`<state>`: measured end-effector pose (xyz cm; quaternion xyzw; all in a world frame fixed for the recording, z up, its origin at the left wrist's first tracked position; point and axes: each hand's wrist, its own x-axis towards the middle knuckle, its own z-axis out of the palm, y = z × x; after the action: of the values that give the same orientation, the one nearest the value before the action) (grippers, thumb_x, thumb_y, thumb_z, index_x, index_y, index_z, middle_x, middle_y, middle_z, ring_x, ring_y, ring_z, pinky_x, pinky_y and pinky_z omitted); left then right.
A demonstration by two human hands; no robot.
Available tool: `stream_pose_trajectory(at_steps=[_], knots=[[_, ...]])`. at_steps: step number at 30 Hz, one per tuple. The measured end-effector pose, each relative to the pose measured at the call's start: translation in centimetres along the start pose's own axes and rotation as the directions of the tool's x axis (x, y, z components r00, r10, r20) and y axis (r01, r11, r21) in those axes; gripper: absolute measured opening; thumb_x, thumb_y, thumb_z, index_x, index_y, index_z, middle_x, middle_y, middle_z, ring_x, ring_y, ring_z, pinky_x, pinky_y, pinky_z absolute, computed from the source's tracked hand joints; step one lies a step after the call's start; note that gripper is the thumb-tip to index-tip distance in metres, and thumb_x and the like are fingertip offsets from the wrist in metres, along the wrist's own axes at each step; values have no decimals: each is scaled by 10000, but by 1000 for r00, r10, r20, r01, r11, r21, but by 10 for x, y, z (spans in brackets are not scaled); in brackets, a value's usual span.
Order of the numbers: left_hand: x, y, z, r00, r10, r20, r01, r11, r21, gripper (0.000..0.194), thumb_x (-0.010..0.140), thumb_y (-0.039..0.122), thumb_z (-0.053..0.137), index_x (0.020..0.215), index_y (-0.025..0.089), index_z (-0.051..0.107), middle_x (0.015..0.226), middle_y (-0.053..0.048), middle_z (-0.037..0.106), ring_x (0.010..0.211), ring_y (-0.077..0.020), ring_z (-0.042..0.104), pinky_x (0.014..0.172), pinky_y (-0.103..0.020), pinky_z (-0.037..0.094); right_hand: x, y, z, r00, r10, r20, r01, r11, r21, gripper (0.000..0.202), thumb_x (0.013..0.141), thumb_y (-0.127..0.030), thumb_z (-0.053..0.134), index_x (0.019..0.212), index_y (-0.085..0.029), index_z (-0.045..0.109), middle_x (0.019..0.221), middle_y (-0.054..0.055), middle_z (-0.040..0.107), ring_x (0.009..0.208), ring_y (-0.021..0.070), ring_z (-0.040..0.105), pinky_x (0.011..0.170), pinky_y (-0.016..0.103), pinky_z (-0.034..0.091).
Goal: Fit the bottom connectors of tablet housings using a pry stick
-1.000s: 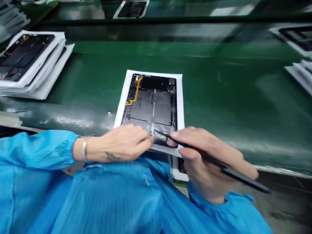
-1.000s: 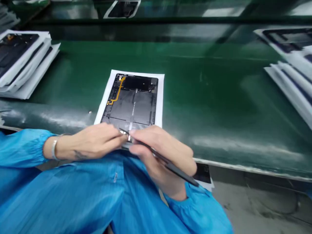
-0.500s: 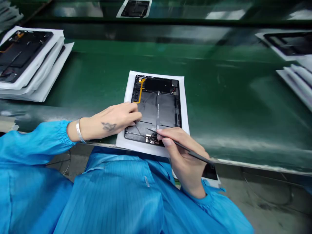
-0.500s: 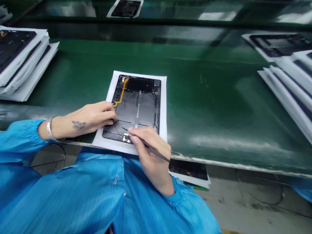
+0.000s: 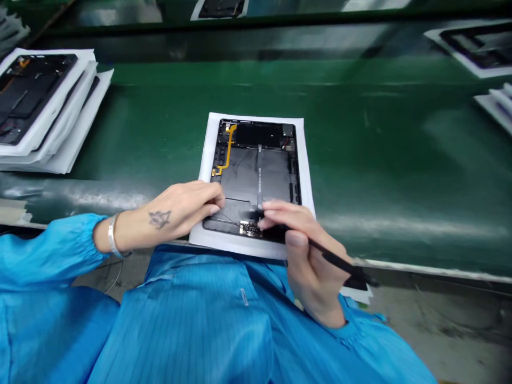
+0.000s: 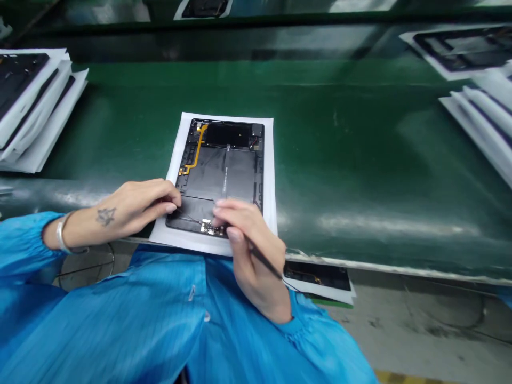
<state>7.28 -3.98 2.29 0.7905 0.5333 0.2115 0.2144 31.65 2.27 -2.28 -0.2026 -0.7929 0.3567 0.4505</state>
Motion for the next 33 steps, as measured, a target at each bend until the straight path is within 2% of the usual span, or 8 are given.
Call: stream_pose_trajectory(at_steps=[3,6,10,14,17,21,27,33], knots=[[-10,10,8,983,-182,-1,176,952,-250,115,1008,220,475,1123,226,476,850,17,575,711,-105,567,661,-218,458,3,-8,11,983,-107,151,137,970,-199,358,983,-72,422,1238,-240,609,886,47,678,809,194,613,708,354,462],[-12,14,14,966,-257,25,245,881,-405,189,988,210,496,1166,241,440,766,47,533,668,-102,539,638,-217,451,12,-14,27,944,-135,302,258,873,-415,233,1004,-111,435,1034,-197,650,853,52,677,743,183,514,648,346,341],[-17,11,20,957,-287,-42,232,844,-483,252,995,229,520,1239,239,456,768,44,564,669,-97,564,618,-204,468,19,-9,42,944,-155,291,268,874,-404,234,985,-103,473,815,-189,608,776,44,634,726,185,446,659,355,285],[-27,8,27,900,-261,-350,167,946,-276,134,984,248,586,1113,212,595,915,-15,649,804,-115,632,728,-227,530,19,-3,44,961,-54,272,125,960,-251,207,951,-57,470,860,-191,600,801,30,619,765,177,486,691,337,322],[-31,11,31,884,-130,-449,123,991,-46,29,967,193,613,969,192,642,882,-21,676,793,-122,625,738,-241,530,20,-2,41,960,-22,280,82,976,-201,217,948,-47,468,854,-193,599,788,23,606,771,173,495,701,331,329],[-27,15,33,891,-58,-451,58,998,-16,40,960,151,619,975,177,646,888,-21,706,820,-119,642,764,-233,526,22,-3,41,960,-25,280,84,977,-198,207,942,-39,488,860,-187,609,787,21,612,768,168,504,700,325,325],[-22,14,25,915,-160,-370,131,986,-102,60,954,179,639,894,171,640,821,13,676,727,-88,618,658,-182,481,18,-2,42,971,-108,213,156,962,-223,171,942,-53,516,890,-153,645,825,48,658,778,176,522,695,325,377],[-30,2,23,958,30,-286,50,962,267,47,981,140,575,947,132,607,876,-31,662,806,-124,615,751,-218,485,11,-2,37,911,-229,342,349,870,-347,234,999,-97,454,1101,-90,665,999,102,710,800,198,487,692,339,413]])
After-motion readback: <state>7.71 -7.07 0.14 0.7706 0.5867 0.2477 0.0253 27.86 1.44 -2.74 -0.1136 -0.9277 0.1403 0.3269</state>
